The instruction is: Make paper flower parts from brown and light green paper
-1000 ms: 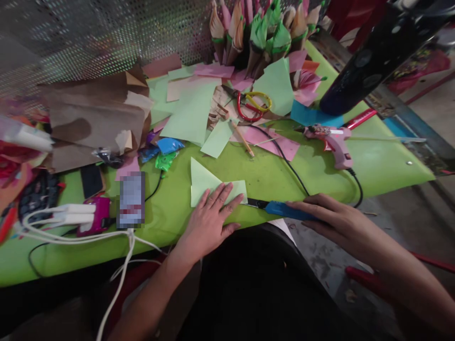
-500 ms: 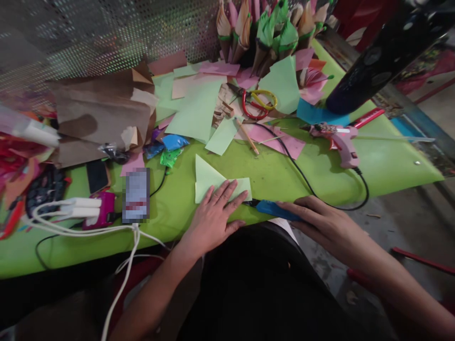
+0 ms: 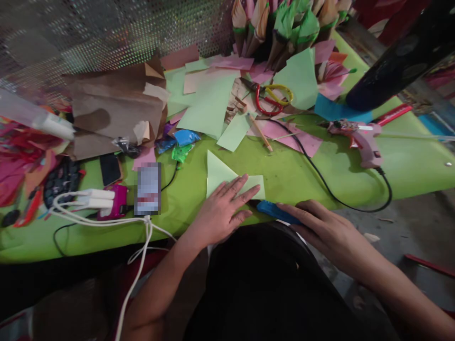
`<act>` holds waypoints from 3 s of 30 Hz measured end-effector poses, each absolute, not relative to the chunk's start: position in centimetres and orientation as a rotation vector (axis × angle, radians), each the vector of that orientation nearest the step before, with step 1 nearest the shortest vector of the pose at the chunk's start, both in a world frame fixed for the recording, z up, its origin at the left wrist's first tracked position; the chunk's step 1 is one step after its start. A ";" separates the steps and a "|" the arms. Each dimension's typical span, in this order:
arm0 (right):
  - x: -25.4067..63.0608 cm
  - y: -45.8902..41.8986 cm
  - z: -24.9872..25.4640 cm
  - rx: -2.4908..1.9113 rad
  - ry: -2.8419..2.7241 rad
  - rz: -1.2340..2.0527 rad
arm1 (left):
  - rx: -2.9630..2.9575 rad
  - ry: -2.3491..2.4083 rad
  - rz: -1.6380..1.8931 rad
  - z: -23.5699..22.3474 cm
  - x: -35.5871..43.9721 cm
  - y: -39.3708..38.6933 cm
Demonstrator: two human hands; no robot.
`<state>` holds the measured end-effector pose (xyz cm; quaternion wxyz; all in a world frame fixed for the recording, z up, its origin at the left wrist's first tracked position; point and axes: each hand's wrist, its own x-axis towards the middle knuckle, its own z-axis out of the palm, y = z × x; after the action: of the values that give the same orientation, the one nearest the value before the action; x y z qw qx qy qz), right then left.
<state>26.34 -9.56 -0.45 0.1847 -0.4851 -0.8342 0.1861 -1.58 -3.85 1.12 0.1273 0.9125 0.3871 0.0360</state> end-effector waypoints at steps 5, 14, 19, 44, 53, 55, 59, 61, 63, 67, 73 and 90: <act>26.7 -9.7 -0.6 -1.400 -2.353 0.572 | 2.666 1.212 0.119 1.0 -4.0 -1.5; 25.8 -9.6 -0.3 -1.401 -2.322 0.637 | 2.680 1.233 0.015 -0.5 -4.4 -1.3; 24.7 -9.6 -0.2 -1.409 -2.312 0.654 | 2.704 1.220 -0.045 -0.4 -4.5 -1.2; 19.2 -10.0 -0.9 -1.300 -2.444 0.236 | 2.468 1.206 -0.094 0.6 -4.2 -1.2; 16.7 -9.4 -0.7 -1.280 -2.519 0.213 | 2.381 1.173 -0.159 1.3 -4.2 -0.8; 16.2 -9.4 -0.8 -1.219 -2.553 0.269 | 2.362 1.171 -0.175 1.5 -4.2 -0.7; 17.0 -9.3 -0.4 -1.110 -2.547 0.472 | 2.333 1.170 -0.131 2.2 -4.4 -0.4; 18.8 -9.1 0.5 -1.102 -2.476 0.662 | 2.322 1.183 -0.032 2.6 -4.5 0.0; 21.3 -8.7 1.7 -1.133 -2.385 0.866 | 2.335 1.225 0.073 3.0 -4.6 0.5; 25.7 -6.8 3.7 -1.300 -2.220 0.822 | 2.417 1.332 0.082 3.1 -4.8 1.7; 24.8 0.1 2.7 -1.512 -2.054 0.251 | 2.470 1.377 -0.046 3.1 -4.5 3.0; 17.5 10.0 3.3 -1.054 -1.606 1.027 | 1.878 1.560 0.631 5.1 -5.1 5.5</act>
<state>17.54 9.95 3.34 0.4634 -0.4289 -0.6533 0.4177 -5.10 5.46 5.13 0.3051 0.7092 0.5891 0.2383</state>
